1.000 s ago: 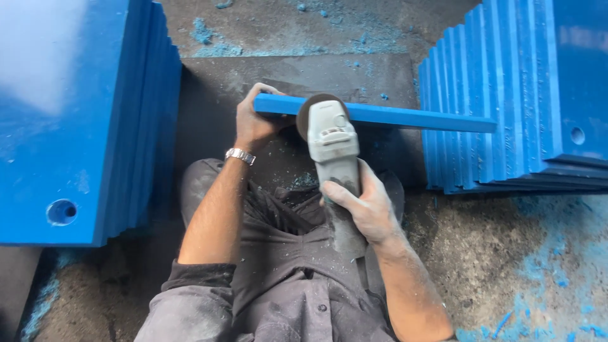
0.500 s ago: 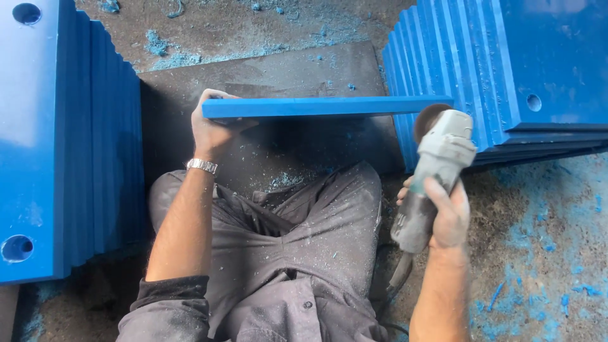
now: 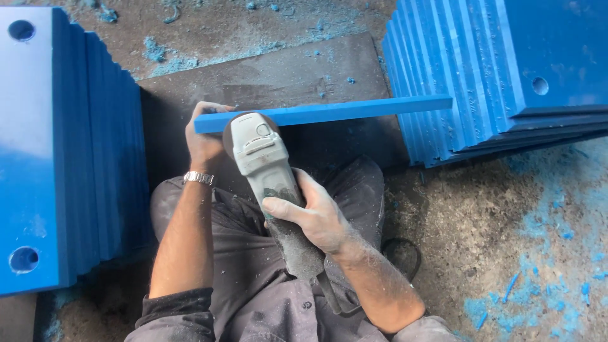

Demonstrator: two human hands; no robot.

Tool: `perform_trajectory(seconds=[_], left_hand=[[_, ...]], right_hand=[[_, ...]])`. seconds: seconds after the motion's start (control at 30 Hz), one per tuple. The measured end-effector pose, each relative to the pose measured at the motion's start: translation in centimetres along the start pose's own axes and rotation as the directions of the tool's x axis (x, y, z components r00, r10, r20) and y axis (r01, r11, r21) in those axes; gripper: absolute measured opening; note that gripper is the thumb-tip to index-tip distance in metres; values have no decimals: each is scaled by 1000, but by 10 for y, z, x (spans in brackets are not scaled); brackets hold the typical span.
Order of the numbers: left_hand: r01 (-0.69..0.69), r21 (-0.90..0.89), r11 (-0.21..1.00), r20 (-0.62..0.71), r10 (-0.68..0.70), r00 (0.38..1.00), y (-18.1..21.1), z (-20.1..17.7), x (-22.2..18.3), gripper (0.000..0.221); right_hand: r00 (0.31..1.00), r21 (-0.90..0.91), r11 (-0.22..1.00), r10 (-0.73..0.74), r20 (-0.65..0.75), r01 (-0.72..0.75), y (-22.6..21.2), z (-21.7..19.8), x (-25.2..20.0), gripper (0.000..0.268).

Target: Trimming the edges of blue plastic plates using a hand-held angle grinder.

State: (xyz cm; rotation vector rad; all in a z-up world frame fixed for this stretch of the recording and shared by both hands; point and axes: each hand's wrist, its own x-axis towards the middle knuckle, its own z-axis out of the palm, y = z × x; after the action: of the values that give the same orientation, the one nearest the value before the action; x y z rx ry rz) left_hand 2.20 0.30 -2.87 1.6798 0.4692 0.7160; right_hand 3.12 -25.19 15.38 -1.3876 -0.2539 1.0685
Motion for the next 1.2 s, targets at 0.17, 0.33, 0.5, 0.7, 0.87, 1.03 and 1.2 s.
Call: perform_trajectory(seconds=[0.17,0.33,0.5,0.7,0.87,1.03,1.2], left_hand=[[-87,49,995,41,85,996,14,-4,-3,41],[-75,-5,997,49,75,996,0,-5,-4,46],[-41,59,997,44,39,998,4,-10,-7,51],[-252,555,793,-239,442,865,72,21,-18,79],[-461,770,441,113,617,779,115,91,14,72],[-596,668,446,490,340,803,126,224,54,49],[-656,610,443,592,296,750,138,319,56,40]], right_hand=[[970,107,991,-55,-235,83,-6,-69,-25,47],[861,157,961,-124,-493,228,-15,-161,-52,37],[707,56,915,-269,-654,400,1,-221,-91,38],[737,93,928,-223,-638,361,61,-227,-142,50],[702,188,946,-56,-710,265,117,-235,-146,43],[703,305,920,47,-709,245,156,-242,-149,34],[668,356,911,135,-732,206,186,-244,-161,33]])
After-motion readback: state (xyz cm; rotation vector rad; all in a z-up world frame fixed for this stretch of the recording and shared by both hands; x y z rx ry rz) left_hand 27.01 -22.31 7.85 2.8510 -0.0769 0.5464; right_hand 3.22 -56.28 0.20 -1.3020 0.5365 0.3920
